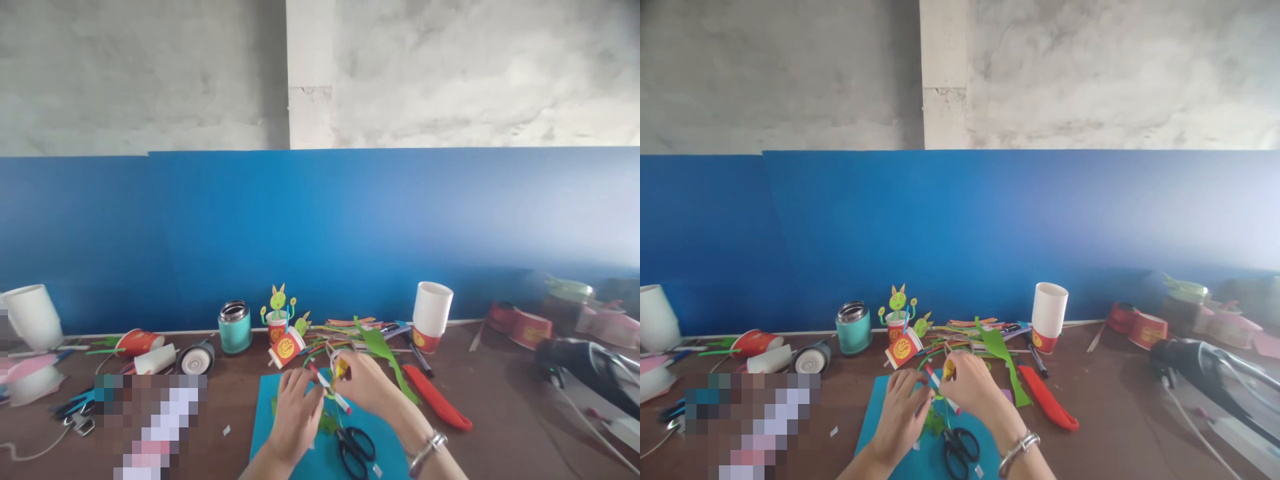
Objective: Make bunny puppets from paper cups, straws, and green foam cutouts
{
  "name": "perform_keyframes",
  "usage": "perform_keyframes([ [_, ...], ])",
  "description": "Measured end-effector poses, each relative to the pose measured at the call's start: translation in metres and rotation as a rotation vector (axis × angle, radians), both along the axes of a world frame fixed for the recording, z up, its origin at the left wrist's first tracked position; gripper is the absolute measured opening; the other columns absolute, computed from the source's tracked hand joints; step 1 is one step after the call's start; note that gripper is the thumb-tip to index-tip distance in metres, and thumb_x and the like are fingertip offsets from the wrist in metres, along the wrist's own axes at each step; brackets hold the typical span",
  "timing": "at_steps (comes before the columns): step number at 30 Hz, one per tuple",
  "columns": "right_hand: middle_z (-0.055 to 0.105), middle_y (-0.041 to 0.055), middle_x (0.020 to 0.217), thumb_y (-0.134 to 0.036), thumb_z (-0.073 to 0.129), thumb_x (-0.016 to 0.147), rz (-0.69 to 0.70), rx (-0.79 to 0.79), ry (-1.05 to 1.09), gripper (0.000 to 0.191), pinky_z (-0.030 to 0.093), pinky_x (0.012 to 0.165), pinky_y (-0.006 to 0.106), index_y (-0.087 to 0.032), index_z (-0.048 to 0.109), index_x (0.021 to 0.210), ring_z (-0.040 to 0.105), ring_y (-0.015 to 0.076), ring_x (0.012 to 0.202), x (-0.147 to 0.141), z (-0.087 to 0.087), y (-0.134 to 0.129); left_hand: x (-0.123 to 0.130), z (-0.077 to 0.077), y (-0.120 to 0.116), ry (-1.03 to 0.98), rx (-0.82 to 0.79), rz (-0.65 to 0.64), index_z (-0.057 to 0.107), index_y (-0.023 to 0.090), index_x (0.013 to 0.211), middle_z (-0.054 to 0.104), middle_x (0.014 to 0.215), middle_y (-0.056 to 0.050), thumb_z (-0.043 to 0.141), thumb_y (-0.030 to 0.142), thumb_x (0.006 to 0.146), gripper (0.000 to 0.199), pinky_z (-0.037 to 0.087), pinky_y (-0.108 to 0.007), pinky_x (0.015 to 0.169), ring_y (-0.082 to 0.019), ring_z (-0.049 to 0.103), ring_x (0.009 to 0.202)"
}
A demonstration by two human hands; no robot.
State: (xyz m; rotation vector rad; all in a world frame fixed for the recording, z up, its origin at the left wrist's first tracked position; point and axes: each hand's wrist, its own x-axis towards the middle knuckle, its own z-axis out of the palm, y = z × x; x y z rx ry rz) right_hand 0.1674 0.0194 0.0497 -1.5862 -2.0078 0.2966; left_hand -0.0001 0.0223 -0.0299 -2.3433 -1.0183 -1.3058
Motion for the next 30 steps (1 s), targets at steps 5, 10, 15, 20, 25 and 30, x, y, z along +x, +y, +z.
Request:
perform_keyframes([
  [5,0.063,0.0001,0.061,-0.016,0.052,0.063,0.016,-0.022,-0.03,0.011,0.029,0.053,0.022,-0.019,0.062,0.067,0.051,0.0137,0.057,-0.005,0.006,-0.004,0.001,0.002,0.0,0.006,-0.009,0.008,0.057,0.021,0.075,0.062,0.088,-0.004,0.054,0.007,0.079,0.015,0.037,-0.034,0.076,-0.02,0.055,0.085],
  [10,0.067,0.0012,0.068,-0.015,0.055,0.062,-0.059,-0.038,-0.164,0.013,0.03,0.055,0.023,-0.02,0.063,0.071,0.055,0.0152,0.062,-0.004,0.005,-0.003,0.001,0.0,-0.001,-0.01,-0.008,0.0,0.059,0.021,0.076,0.062,0.089,-0.004,0.056,0.008,0.078,0.013,0.038,-0.035,0.077,-0.02,0.055,0.085],
  [15,0.07,0.0082,0.088,-0.019,0.051,0.075,-0.329,-0.009,-0.248,0.02,0.035,0.073,0.031,-0.021,0.066,0.088,0.06,0.0242,0.088,0.023,0.001,0.01,0.0,-0.001,0.001,-0.132,-0.163,0.006,0.061,0.022,0.076,0.062,0.084,-0.003,0.057,0.008,0.076,0.014,0.04,-0.035,0.078,-0.02,0.057,0.082],
  [20,0.067,0.0176,0.104,-0.009,0.047,0.076,-0.537,-0.114,-0.274,0.033,0.036,0.081,0.043,-0.015,0.068,0.101,0.056,0.034,0.103,0.055,-0.015,0.018,-0.005,-0.003,0.014,-0.498,-0.483,-0.055,0.058,0.019,0.072,0.062,0.08,-0.004,0.054,0.029,0.082,0.014,0.046,-0.033,0.074,-0.021,0.059,0.08],
  [25,0.064,0.0215,0.104,-0.005,0.055,0.065,-0.507,-0.185,-0.24,0.025,0.037,0.083,0.048,-0.013,0.072,0.081,0.052,0.0392,0.107,0.056,-0.025,0.016,-0.008,-0.004,0.02,-0.773,-0.747,-0.124,0.059,0.018,0.074,0.062,0.077,-0.004,0.054,0.045,0.079,0.028,0.045,-0.029,0.071,-0.02,0.058,0.078],
  [30,0.071,0.0075,0.095,-0.023,0.059,0.071,-0.195,-0.162,-0.006,0.018,0.042,0.083,0.039,-0.022,0.072,0.082,0.06,0.0297,0.096,0.022,-0.016,0.017,-0.004,-0.002,0.014,-0.831,-0.865,-0.198,0.057,0.018,0.071,0.057,0.07,0.0,0.057,0.052,0.076,0.034,0.041,-0.025,0.061,-0.017,0.053,0.069],
])
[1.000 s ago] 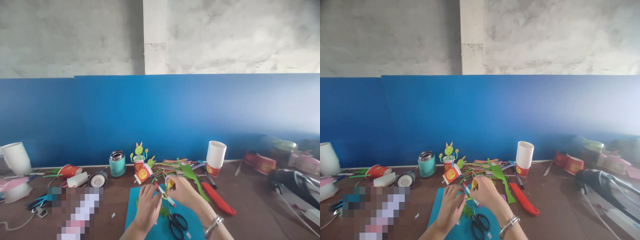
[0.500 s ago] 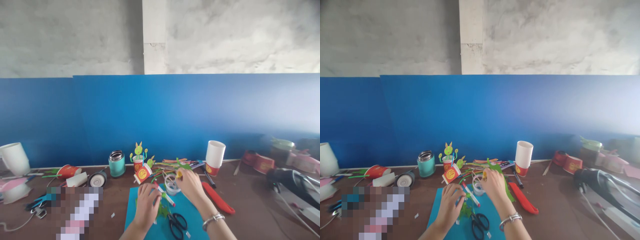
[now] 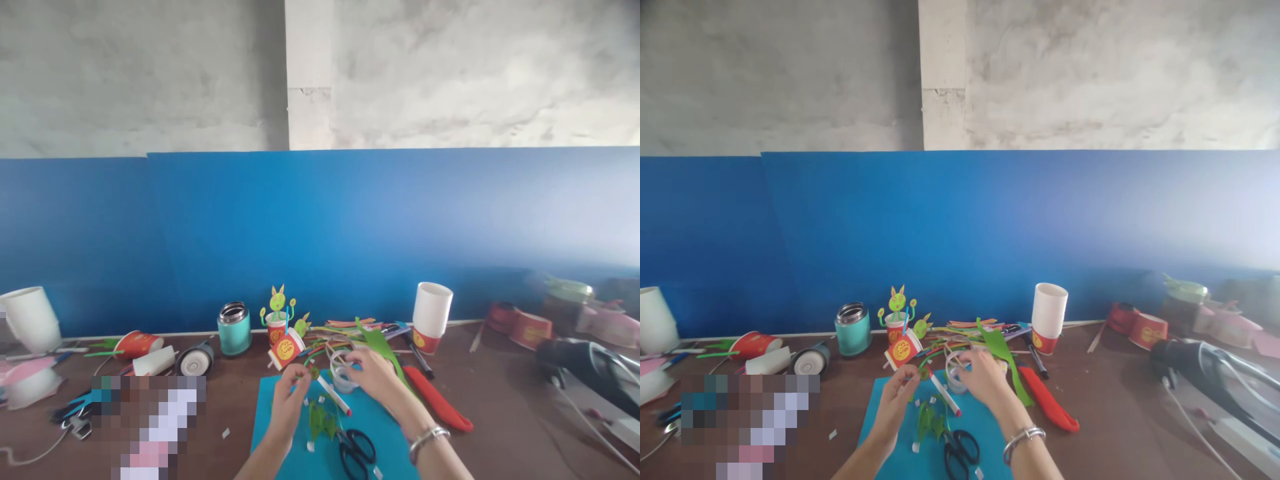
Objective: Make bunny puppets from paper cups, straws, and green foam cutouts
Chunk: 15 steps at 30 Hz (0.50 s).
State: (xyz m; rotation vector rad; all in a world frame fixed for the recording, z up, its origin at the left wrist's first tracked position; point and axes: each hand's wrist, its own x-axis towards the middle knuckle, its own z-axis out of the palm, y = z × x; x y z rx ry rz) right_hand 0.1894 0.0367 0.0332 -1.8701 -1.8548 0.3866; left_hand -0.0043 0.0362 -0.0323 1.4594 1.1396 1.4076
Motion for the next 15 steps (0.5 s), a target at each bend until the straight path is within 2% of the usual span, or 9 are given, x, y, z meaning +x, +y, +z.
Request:
perform_keyframes([
  [2,0.073,0.0031,0.084,-0.028,0.058,0.074,0.151,0.01,0.131,0.018,0.046,0.072,0.028,-0.021,0.072,0.081,0.064,0.0224,0.082,-0.018,0.002,-0.001,0.001,0.002,-0.003,-0.021,-0.018,-0.041,0.056,0.019,0.072,0.055,0.068,0.001,0.056,0.049,0.077,0.031,0.039,-0.024,0.058,-0.015,0.051,0.066],
  [4,0.073,0.0031,0.08,-0.026,0.06,0.072,0.228,0.037,0.225,0.017,0.047,0.066,0.024,-0.018,0.071,0.082,0.065,0.0197,0.076,-0.033,0.002,-0.003,0.002,0.006,-0.004,-0.024,-0.003,-0.083,0.055,0.019,0.072,0.055,0.069,0.0,0.054,0.045,0.08,0.027,0.039,-0.024,0.059,-0.014,0.05,0.065],
  [7,0.072,0.0033,0.076,-0.016,0.058,0.068,0.269,0.09,0.288,0.015,0.045,0.062,0.022,-0.017,0.07,0.077,0.064,0.0179,0.072,-0.044,0.0,-0.006,0.004,0.011,-0.006,0.059,0.081,-0.117,0.054,0.019,0.066,0.057,0.075,-0.002,0.054,0.036,0.079,0.021,0.042,-0.026,0.067,-0.017,0.053,0.074],
  [11,0.069,0.0024,0.067,-0.011,0.054,0.063,0.284,0.119,0.245,0.017,0.041,0.061,0.023,-0.018,0.068,0.067,0.061,0.0167,0.068,-0.042,-0.003,-0.01,0.005,0.012,-0.007,0.203,0.195,-0.12,0.053,0.02,0.064,0.06,0.082,-0.004,0.051,0.028,0.076,0.015,0.044,-0.032,0.079,-0.021,0.056,0.085],
  [13,0.068,0.0029,0.067,-0.009,0.053,0.062,0.272,0.128,0.215,0.018,0.038,0.061,0.023,-0.019,0.067,0.067,0.059,0.017,0.068,-0.038,-0.006,-0.01,0.004,0.01,-0.005,0.243,0.225,-0.084,0.057,0.02,0.072,0.061,0.088,-0.006,0.051,0.028,0.076,0.011,0.045,-0.034,0.082,-0.022,0.057,0.09],
  [15,0.067,0.0037,0.068,-0.007,0.051,0.061,0.247,0.136,0.193,0.02,0.036,0.061,0.024,-0.019,0.066,0.067,0.058,0.0176,0.069,-0.035,-0.007,-0.009,0.0,0.01,0.002,0.27,0.227,0.056,0.058,0.02,0.091,0.062,0.096,-0.008,0.05,0.03,0.077,0.019,0.046,-0.036,0.084,-0.024,0.058,0.094],
])
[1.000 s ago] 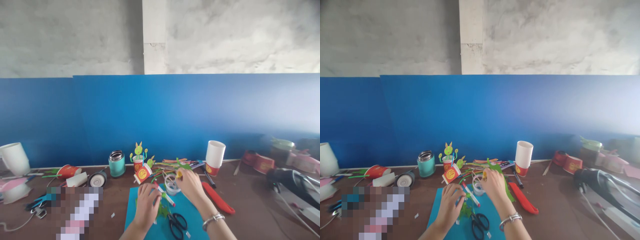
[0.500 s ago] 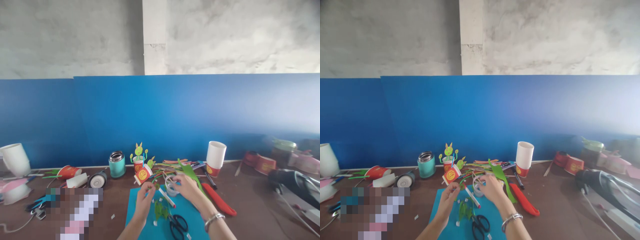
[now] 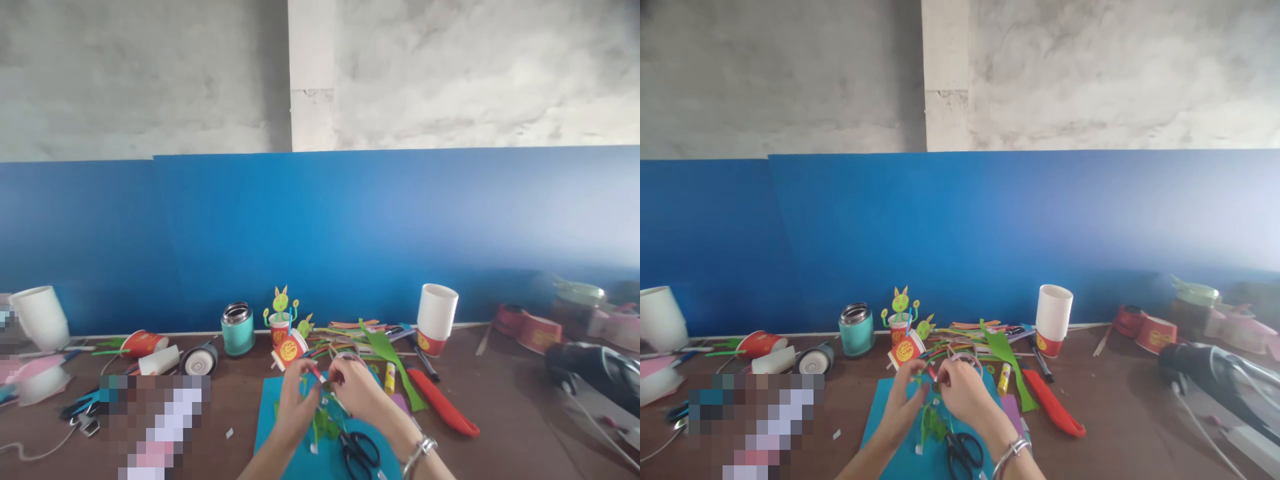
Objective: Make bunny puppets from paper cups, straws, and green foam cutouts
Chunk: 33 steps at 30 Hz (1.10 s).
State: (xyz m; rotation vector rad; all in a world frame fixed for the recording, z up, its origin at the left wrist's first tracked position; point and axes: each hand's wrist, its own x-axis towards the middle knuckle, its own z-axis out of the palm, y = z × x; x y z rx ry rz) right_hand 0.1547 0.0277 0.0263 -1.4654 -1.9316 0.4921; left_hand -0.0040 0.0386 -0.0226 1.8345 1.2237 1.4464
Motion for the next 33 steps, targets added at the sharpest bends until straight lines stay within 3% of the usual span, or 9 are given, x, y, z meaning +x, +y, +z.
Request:
perform_keyframes([
  [2,0.066,0.004,0.068,-0.006,0.049,0.061,-0.019,0.001,-0.003,0.021,0.036,0.061,0.024,-0.018,0.065,0.067,0.058,0.0174,0.068,0.002,0.0,0.002,-0.006,0.001,0.013,0.023,0.023,0.25,0.053,0.017,0.109,0.061,0.105,-0.012,0.049,0.032,0.078,0.035,0.045,-0.039,0.085,-0.027,0.057,0.099],
  [4,0.066,0.0035,0.068,-0.005,0.048,0.062,-0.036,0.002,0.014,0.026,0.037,0.061,0.024,-0.017,0.066,0.076,0.058,0.0167,0.066,0.003,0.0,0.004,-0.013,0.002,0.029,0.175,0.078,0.431,0.049,0.012,0.118,0.058,0.116,-0.016,0.055,0.03,0.073,0.048,0.039,-0.043,0.094,-0.032,0.051,0.111],
  [7,0.065,0.0028,0.068,-0.008,0.046,0.065,-0.065,0.011,0.054,0.03,0.038,0.062,0.024,-0.017,0.066,0.086,0.057,0.0163,0.064,0.006,0.001,0.008,-0.019,0.003,0.05,0.438,0.037,0.499,0.042,0.011,0.126,0.056,0.12,-0.017,0.064,0.03,0.068,0.065,0.04,-0.043,0.092,-0.034,0.049,0.114],
  [13,0.066,0.0021,0.065,-0.013,0.05,0.064,-0.113,0.034,0.145,0.016,0.04,0.06,0.024,-0.017,0.064,0.069,0.058,0.017,0.063,0.015,0.004,0.015,-0.013,0.002,0.06,0.771,-0.064,0.47,0.037,0.011,0.131,0.059,0.114,-0.017,0.067,0.017,0.066,0.072,0.042,-0.043,0.086,-0.034,0.054,0.106],
  [18,0.066,0.0021,0.065,-0.025,0.052,0.071,-0.131,0.079,0.289,0.014,0.044,0.061,0.025,-0.017,0.064,0.068,0.06,0.0174,0.064,0.026,0.023,0.011,-0.013,0.004,0.039,0.609,-0.022,0.358,0.023,0.019,0.14,0.056,0.116,-0.012,0.06,0.018,0.072,0.077,0.043,-0.037,0.087,-0.028,0.055,0.109],
  [22,0.064,0.0025,0.063,-0.034,0.061,0.069,-0.156,0.119,0.615,0.019,0.044,0.057,0.026,-0.016,0.065,0.07,0.058,0.0169,0.061,0.032,0.04,0.003,-0.022,0.014,0.015,0.537,0.088,0.238,0.019,0.029,0.14,0.051,0.126,-0.009,0.055,0.02,0.076,0.075,0.043,-0.037,0.087,-0.027,0.051,0.115],
  [28,0.066,0.0029,0.069,-0.035,0.068,0.066,-0.127,0.147,0.768,0.03,0.047,0.061,0.028,-0.016,0.067,0.089,0.059,0.0176,0.064,0.027,0.045,-0.001,-0.037,0.032,0.003,0.585,0.219,0.384,0.03,0.027,0.138,0.056,0.114,-0.011,0.051,0.018,0.08,0.062,0.039,-0.044,0.09,-0.029,0.053,0.107],
  [31,0.067,0.0054,0.071,-0.036,0.065,0.068,-0.148,0.133,0.721,0.022,0.047,0.064,0.031,-0.016,0.066,0.078,0.061,0.0201,0.068,0.027,0.044,0.0,-0.036,0.036,-0.001,0.534,0.157,0.179,0.03,0.03,0.138,0.053,0.125,-0.01,0.058,0.018,0.075,0.071,0.038,-0.044,0.093,-0.03,0.05,0.114],
  [33,0.069,0.0089,0.086,-0.035,0.062,0.072,-0.139,0.161,0.655,0.018,0.046,0.073,0.034,-0.017,0.065,0.072,0.062,0.0235,0.082,0.029,0.045,-0.001,-0.032,0.035,-0.005,0.468,0.083,-0.007,0.032,0.032,0.137,0.049,0.132,-0.009,0.064,0.018,0.069,0.077,0.036,-0.045,0.097,-0.03,0.046,0.12],
])
